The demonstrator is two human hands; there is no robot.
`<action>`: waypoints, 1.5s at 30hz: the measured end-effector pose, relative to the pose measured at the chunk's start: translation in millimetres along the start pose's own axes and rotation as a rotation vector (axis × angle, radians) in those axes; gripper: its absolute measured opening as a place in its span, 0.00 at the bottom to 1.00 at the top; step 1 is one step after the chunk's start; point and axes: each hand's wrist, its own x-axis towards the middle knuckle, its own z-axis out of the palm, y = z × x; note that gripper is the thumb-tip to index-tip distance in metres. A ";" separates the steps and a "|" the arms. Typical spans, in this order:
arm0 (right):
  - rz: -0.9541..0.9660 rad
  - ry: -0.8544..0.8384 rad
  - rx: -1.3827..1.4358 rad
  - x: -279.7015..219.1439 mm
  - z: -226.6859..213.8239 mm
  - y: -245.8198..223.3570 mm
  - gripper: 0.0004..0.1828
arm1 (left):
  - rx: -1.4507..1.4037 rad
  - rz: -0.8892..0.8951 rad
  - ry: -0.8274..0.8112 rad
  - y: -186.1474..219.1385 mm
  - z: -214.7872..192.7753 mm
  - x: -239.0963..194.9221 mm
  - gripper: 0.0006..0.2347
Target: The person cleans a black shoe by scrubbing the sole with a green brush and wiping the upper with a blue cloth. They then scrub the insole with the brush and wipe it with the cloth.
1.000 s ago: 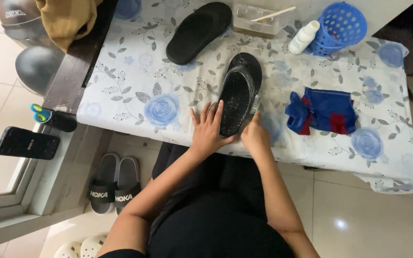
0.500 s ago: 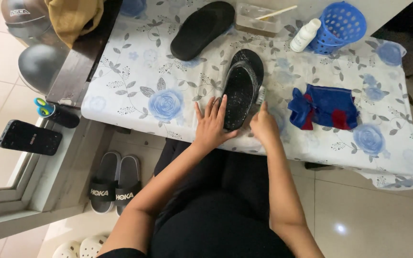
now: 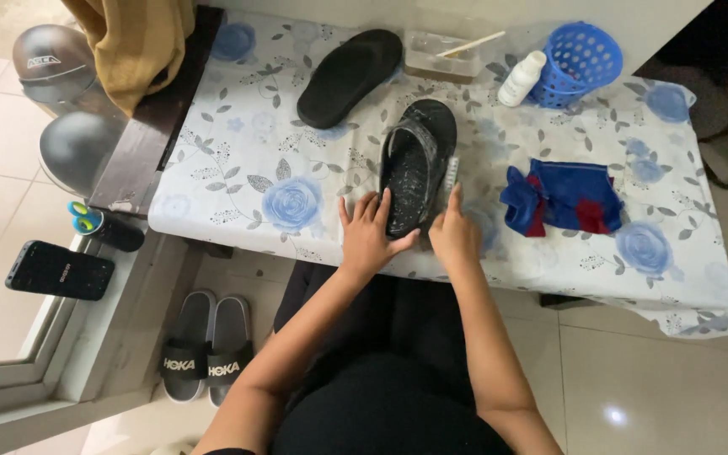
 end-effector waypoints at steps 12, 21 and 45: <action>-0.158 0.138 -0.211 -61.5 -7.0 -24.7 0.35 | -0.011 -0.047 -0.039 -10.6 5.4 -2.4 0.28; -0.144 0.100 -0.241 -1.0 -22.4 -24.5 0.35 | 0.016 -0.037 -0.018 -6.6 4.6 -1.9 0.28; -0.023 -0.013 -0.108 -79.9 0.8 -11.1 0.32 | 0.062 0.018 0.047 4.7 3.8 -0.8 0.30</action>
